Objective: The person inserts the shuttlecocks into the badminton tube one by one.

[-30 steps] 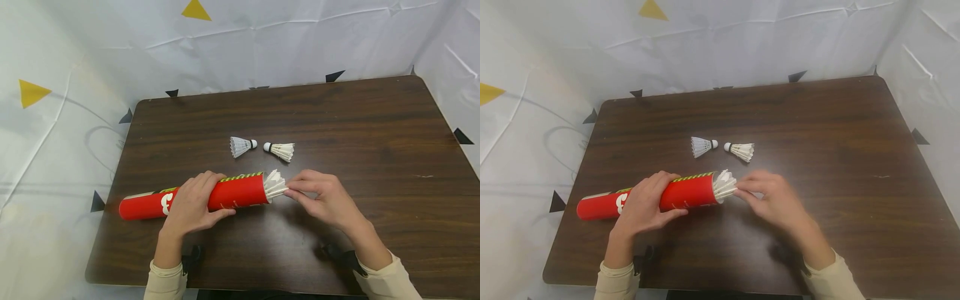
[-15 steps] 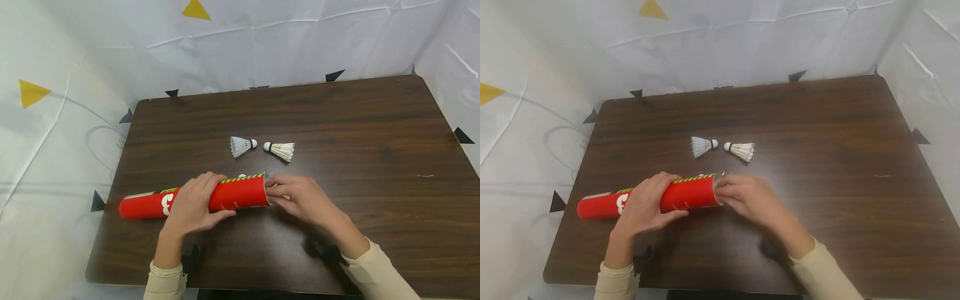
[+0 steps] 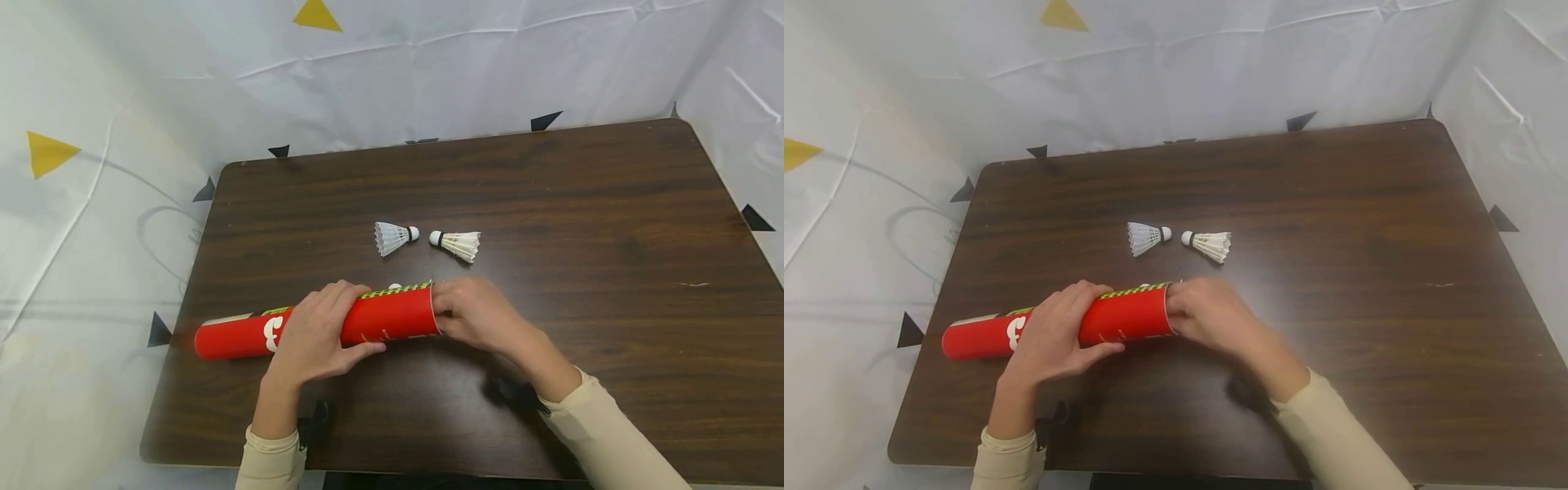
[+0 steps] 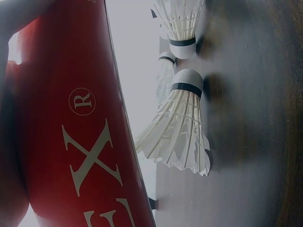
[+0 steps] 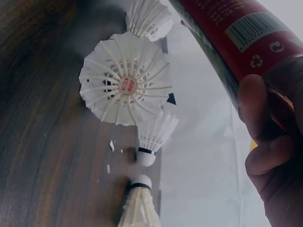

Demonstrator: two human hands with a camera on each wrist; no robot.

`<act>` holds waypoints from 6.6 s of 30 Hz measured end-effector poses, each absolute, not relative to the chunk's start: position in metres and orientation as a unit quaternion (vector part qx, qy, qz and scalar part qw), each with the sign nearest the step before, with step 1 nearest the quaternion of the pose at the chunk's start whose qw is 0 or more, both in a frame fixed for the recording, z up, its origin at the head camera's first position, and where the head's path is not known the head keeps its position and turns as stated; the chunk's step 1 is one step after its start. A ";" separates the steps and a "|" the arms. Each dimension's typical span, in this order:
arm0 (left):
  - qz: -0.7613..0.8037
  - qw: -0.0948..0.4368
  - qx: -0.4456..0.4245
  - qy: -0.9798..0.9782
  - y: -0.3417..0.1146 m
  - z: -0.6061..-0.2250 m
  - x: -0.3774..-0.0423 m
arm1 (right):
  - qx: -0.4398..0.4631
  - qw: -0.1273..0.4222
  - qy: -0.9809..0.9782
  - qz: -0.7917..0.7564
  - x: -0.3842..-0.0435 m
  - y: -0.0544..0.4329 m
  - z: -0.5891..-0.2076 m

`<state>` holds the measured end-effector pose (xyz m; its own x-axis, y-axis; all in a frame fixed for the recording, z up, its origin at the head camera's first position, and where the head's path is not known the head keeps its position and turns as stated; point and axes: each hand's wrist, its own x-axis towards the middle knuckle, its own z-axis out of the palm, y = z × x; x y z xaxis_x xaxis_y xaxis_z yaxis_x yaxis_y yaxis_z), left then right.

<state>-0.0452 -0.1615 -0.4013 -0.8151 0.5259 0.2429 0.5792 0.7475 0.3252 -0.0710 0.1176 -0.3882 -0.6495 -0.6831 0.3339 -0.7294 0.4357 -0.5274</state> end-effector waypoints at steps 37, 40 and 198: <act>-0.193 0.067 -0.291 -0.935 -0.162 -0.403 -0.046 | 0.354 0.044 -0.879 0.317 -0.136 0.125 -0.388; -0.194 0.066 -0.294 -0.934 -0.163 -0.403 -0.047 | 0.390 0.053 -0.884 0.252 -0.150 0.110 -0.406; -0.201 0.075 -0.281 -0.935 -0.167 -0.404 -0.042 | 0.036 -0.054 -0.782 0.619 -0.105 0.164 -0.410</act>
<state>-0.0421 -0.1668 -0.4037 -0.8311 0.4952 0.2531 0.5555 0.7614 0.3343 -0.1051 0.1635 -0.4099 -0.9915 -0.1236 -0.0396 0.0102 0.2299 -0.9732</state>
